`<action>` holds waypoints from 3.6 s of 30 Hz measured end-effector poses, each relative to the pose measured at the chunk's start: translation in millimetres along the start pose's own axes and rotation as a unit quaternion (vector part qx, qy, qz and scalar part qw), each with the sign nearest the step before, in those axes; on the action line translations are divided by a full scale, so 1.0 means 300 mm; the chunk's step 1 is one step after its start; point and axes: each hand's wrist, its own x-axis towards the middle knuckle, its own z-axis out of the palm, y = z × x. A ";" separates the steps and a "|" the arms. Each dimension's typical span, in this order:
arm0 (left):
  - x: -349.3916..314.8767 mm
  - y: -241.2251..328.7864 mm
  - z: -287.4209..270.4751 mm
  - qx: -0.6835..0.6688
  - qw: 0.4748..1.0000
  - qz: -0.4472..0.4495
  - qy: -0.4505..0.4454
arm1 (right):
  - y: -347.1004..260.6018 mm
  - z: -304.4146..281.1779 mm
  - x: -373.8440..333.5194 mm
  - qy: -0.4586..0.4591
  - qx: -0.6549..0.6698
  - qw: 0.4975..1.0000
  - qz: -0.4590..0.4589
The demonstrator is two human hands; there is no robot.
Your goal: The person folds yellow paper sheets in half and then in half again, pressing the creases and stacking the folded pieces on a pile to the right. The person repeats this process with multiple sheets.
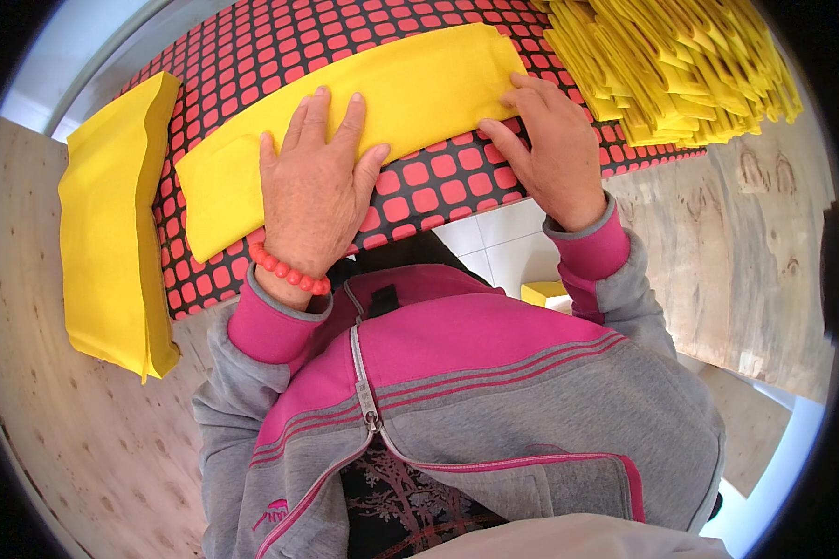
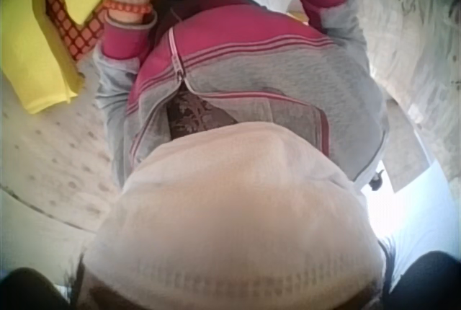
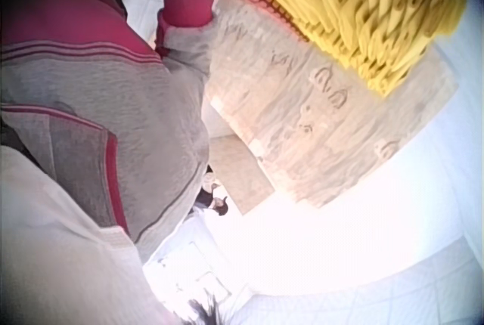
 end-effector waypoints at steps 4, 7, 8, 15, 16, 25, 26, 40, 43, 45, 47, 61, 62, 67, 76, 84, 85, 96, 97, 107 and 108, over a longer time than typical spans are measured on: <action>-0.002 0.016 0.001 0.010 1.000 0.009 0.009 | 0.006 -0.069 -0.028 -0.114 -0.023 0.990 0.084; -0.006 0.021 0.000 0.004 1.000 0.008 0.009 | -0.048 -0.050 -0.009 -0.057 0.024 0.997 0.042; -0.007 0.021 0.000 0.003 1.000 0.004 0.004 | -0.078 -0.022 0.002 -0.037 0.054 0.998 0.005; -0.028 0.019 0.008 -0.030 1.000 -0.007 0.008 | -0.209 0.076 -0.028 -0.096 0.176 0.978 -0.061; -0.030 0.017 0.009 -0.030 0.999 0.004 0.014 | -0.204 0.066 -0.035 -0.133 0.189 0.972 -0.048; -0.001 0.046 -0.011 0.010 1.000 -0.001 0.006 | -0.012 -0.055 -0.008 -0.014 -0.025 0.999 -0.013; 0.008 0.054 -0.017 0.014 1.000 -0.005 0.003 | 0.010 -0.065 -0.014 -0.032 -0.006 0.999 -0.005; -0.194 -0.127 -0.039 0.007 0.997 -0.013 0.079 | -0.206 0.076 0.094 -0.085 0.116 0.985 -0.094; -0.227 -0.132 -0.082 -0.003 0.996 -0.017 0.090 | -0.238 0.107 0.113 -0.148 0.091 0.979 -0.105; -0.262 -0.124 -0.122 -0.043 0.997 -0.032 0.060 | -0.239 0.107 0.113 -0.157 0.068 0.979 -0.109; -0.305 -0.142 -0.174 -0.052 0.996 -0.048 0.054 | -0.236 0.096 0.109 -0.156 0.056 0.981 -0.104; -0.443 -0.213 -0.276 0.029 0.993 -0.083 0.075 | -0.220 0.094 0.097 -0.149 0.063 0.982 -0.100; -0.419 -0.192 -0.266 0.032 0.994 -0.069 0.081 | -0.217 0.099 0.091 -0.147 0.069 0.982 -0.098; -0.254 -0.100 -0.187 -0.085 0.995 0.027 0.050 | -0.223 0.097 0.083 -0.139 0.057 0.984 -0.099; -0.275 -0.222 -0.116 -0.068 0.996 0.056 0.013 | -0.326 0.059 0.092 -0.136 0.032 0.987 -0.081; -0.175 -0.077 -0.017 -0.043 0.998 0.047 -0.023 | -0.094 -0.035 -0.032 -0.135 0.142 0.979 -0.062; -0.168 -0.068 -0.019 -0.038 0.998 0.045 -0.032 | -0.071 -0.052 -0.056 -0.142 0.141 0.978 -0.057; -0.168 -0.049 -0.033 0.008 0.998 0.045 -0.034 | -0.062 -0.135 -0.057 -0.122 0.108 0.986 -0.039; -0.172 -0.046 -0.036 0.011 0.998 0.043 -0.032 | -0.081 -0.123 -0.038 -0.104 0.121 0.986 -0.042; -0.230 -0.087 -0.068 0.003 0.999 0.034 -0.020 | -0.323 0.240 0.157 -0.048 0.191 0.973 -0.122; -0.241 -0.105 -0.067 -0.001 0.999 0.042 -0.005 | -0.333 0.259 0.159 -0.088 0.161 0.974 -0.134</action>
